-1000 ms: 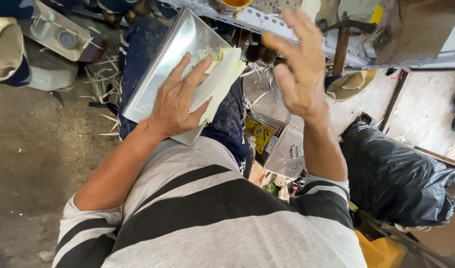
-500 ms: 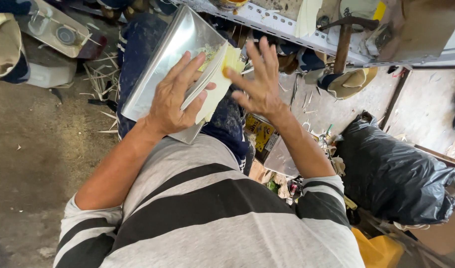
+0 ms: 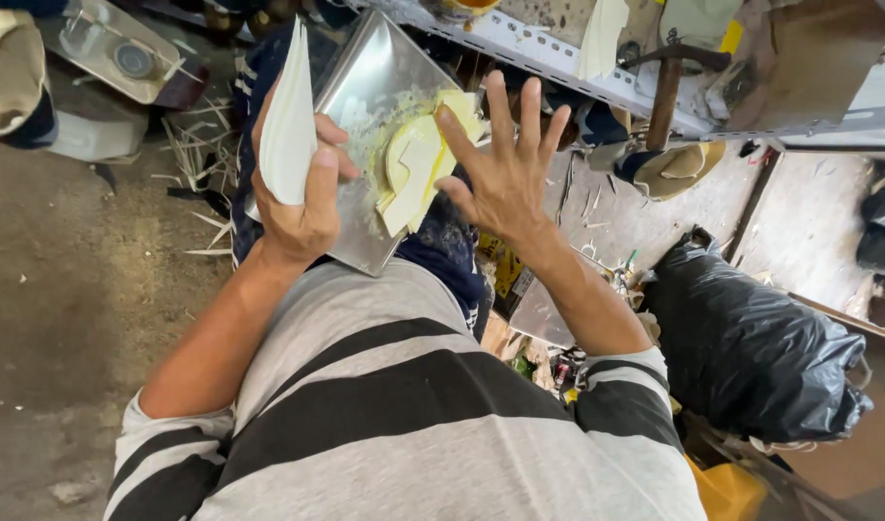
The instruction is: Applying adhesive to shoe upper components by pressing them onto a glue-covered metal tray and then stacking the pieces.
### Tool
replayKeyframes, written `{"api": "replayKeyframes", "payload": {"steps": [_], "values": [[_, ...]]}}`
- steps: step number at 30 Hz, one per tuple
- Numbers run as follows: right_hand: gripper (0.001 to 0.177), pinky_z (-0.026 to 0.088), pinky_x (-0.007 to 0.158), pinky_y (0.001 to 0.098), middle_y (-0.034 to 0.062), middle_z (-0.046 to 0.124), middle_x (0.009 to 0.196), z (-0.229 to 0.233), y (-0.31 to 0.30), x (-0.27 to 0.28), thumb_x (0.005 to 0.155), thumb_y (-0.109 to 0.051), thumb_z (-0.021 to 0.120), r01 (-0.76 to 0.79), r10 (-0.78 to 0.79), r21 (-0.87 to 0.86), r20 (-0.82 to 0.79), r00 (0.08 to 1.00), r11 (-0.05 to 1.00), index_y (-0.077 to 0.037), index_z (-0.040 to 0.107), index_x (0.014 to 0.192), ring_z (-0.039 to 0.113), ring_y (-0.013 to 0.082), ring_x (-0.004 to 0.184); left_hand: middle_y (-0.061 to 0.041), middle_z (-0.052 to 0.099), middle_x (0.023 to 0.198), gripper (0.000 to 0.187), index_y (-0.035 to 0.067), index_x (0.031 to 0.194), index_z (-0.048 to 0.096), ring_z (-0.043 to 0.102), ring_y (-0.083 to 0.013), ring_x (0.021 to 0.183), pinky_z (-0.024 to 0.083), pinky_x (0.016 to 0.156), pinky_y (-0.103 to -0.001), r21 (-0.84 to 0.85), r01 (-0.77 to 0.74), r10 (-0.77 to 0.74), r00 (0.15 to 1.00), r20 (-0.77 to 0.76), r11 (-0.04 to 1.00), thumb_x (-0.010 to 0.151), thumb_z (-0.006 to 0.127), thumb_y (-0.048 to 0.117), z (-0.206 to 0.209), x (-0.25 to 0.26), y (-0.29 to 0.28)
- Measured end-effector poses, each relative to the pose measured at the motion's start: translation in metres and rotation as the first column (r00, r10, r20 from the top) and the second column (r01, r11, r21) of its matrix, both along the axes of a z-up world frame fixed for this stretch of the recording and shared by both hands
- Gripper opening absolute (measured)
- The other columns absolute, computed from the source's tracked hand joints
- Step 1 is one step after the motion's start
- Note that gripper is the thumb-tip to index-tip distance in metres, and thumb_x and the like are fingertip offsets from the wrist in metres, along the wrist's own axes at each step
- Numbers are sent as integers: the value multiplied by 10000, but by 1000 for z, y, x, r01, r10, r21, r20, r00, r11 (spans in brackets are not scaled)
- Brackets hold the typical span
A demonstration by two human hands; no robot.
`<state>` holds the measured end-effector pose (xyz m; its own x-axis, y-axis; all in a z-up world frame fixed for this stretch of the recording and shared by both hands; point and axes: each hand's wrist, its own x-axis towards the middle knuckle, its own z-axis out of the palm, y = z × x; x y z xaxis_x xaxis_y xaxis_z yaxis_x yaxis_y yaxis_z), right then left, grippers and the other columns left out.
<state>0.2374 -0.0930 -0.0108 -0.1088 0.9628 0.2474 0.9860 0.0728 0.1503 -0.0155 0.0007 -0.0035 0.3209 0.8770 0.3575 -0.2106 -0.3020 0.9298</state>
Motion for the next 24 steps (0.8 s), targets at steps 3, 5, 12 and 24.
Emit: {"api": "replayKeyframes", "payload": {"steps": [3, 5, 12, 24], "values": [[776, -140, 1285, 671, 145, 28, 1748, 7, -22, -28, 1075, -827, 63, 25, -25, -4, 95, 995, 1000, -364, 109, 1697, -48, 398, 1624, -202, 604, 1149, 476, 16, 1571, 274, 642, -246, 674, 588, 692, -322, -9, 4, -4, 1000, 9, 1000, 1161, 455, 175, 4, 2, 0], [783, -133, 1265, 679, 178, 124, 1731, 10, -31, -39, 1080, -814, 90, 43, -37, -45, 113, 993, 998, -333, 183, 1691, -16, 425, 1602, -206, 592, 1192, 454, 2, 1549, 290, 644, -253, 667, 592, 702, -311, 1, 25, -25, 1000, 11, 1000, 1165, 453, 180, 5, 2, -1], [715, -193, 1270, 646, 129, 67, 1746, 11, -41, -50, 1105, -789, 115, -54, 53, 5, 66, 996, 999, -389, 221, 1688, -73, 372, 1622, -182, 613, 1157, 504, 64, 1624, 218, 665, -239, 691, 612, 678, -295, -39, 46, -46, 999, 2, 998, 1203, 442, 228, 0, -1, 4], [650, -176, 1262, 652, 133, 129, 1730, 14, -65, -80, 1124, -761, 196, -250, 250, -5, -21, 968, 968, -420, 365, 1651, -76, 391, 1608, -183, 618, 1184, 484, 79, 1624, 215, 681, -227, 745, 620, 720, -291, 21, 52, -52, 999, 4, 998, 1199, 438, 146, -3, -2, 6]]}}
